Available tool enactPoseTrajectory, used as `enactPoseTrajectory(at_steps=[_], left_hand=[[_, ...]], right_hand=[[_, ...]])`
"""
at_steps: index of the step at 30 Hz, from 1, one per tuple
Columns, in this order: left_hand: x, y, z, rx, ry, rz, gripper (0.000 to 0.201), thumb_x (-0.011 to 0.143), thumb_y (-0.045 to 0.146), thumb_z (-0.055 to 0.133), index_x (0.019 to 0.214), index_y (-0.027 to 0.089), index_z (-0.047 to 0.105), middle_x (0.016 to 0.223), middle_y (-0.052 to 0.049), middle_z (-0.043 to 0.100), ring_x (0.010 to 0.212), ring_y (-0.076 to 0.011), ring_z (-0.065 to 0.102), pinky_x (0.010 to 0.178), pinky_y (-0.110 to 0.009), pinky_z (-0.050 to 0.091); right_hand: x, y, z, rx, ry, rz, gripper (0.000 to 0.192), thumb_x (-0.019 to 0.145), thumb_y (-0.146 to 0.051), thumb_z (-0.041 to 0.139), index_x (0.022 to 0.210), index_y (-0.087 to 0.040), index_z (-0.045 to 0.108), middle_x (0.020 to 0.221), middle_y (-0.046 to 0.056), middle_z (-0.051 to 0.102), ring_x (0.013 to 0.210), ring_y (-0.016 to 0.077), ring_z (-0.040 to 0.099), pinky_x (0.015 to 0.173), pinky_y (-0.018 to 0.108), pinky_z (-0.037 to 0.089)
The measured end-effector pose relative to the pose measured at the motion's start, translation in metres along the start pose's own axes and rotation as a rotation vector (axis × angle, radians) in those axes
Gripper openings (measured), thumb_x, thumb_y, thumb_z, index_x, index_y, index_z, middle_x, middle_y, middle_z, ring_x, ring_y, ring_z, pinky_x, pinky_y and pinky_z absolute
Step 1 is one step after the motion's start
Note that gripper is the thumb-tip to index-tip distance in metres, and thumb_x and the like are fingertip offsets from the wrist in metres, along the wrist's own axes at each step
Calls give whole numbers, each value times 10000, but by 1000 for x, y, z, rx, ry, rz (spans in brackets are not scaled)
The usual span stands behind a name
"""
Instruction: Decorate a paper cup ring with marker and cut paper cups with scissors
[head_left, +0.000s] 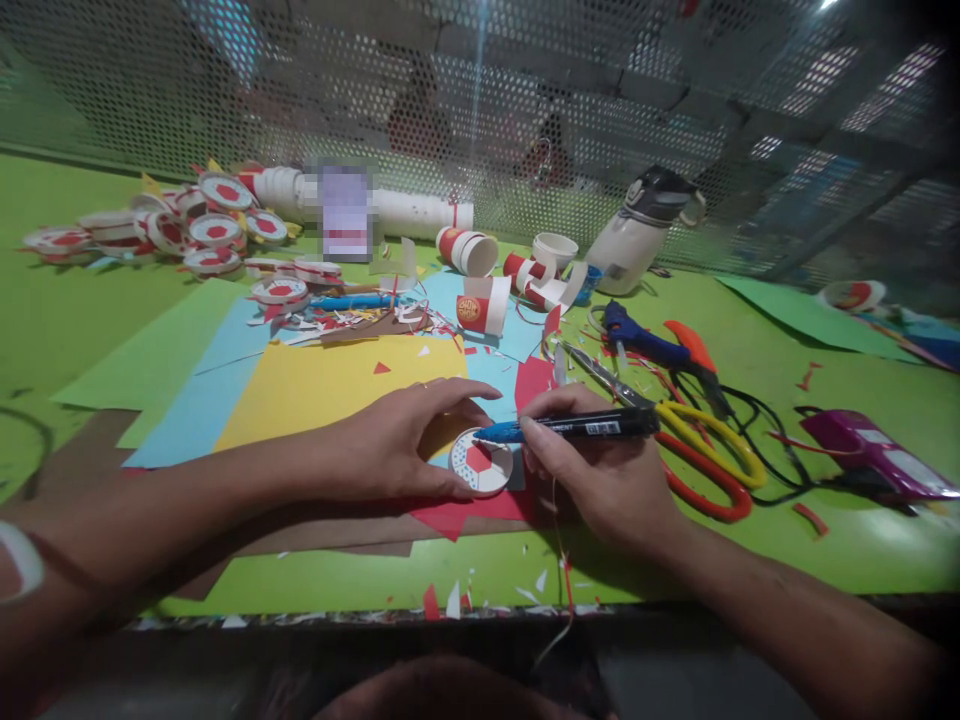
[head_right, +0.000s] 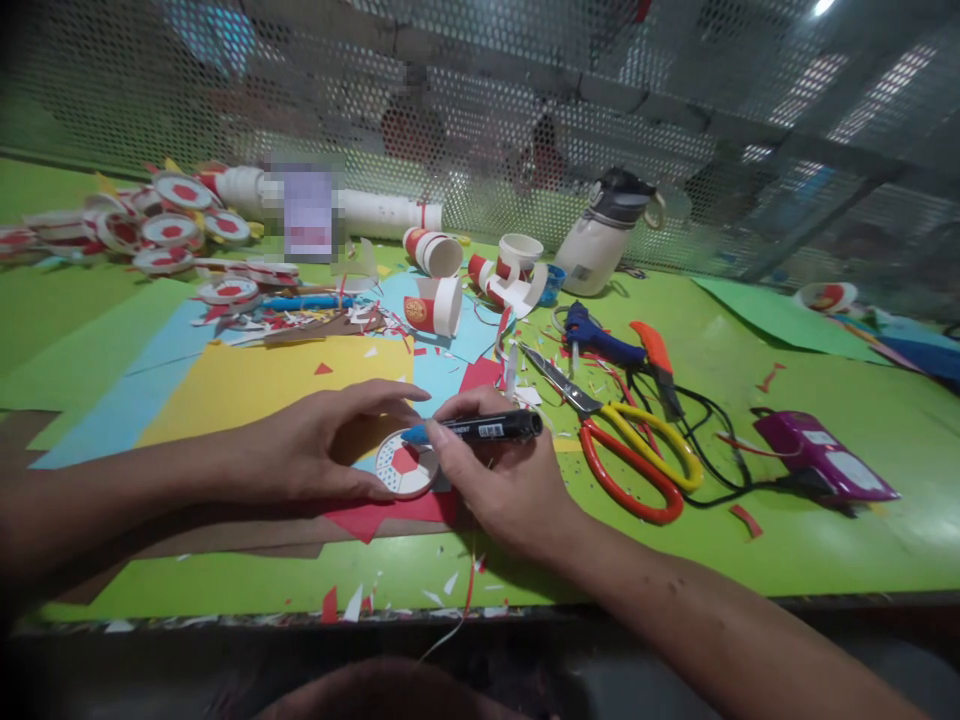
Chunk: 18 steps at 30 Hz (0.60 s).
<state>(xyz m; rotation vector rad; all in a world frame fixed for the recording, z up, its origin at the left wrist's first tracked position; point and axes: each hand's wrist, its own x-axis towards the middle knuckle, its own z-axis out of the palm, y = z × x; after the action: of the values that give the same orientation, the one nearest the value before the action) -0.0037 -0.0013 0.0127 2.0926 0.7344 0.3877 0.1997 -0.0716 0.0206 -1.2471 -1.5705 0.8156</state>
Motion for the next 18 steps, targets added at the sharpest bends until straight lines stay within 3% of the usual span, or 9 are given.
enactPoseTrajectory(at_steps=[18], left_hand=[[0,1,0,55,26,32,738,714,350,777,1355,236,429,1288,-48,587,1167,-226,561,974,-339,452]], right_hand=[[0,2,8,141,-21,72,64,852,-249,656,847,-205,610,669,-47,604,528,73,538,473,194,439]])
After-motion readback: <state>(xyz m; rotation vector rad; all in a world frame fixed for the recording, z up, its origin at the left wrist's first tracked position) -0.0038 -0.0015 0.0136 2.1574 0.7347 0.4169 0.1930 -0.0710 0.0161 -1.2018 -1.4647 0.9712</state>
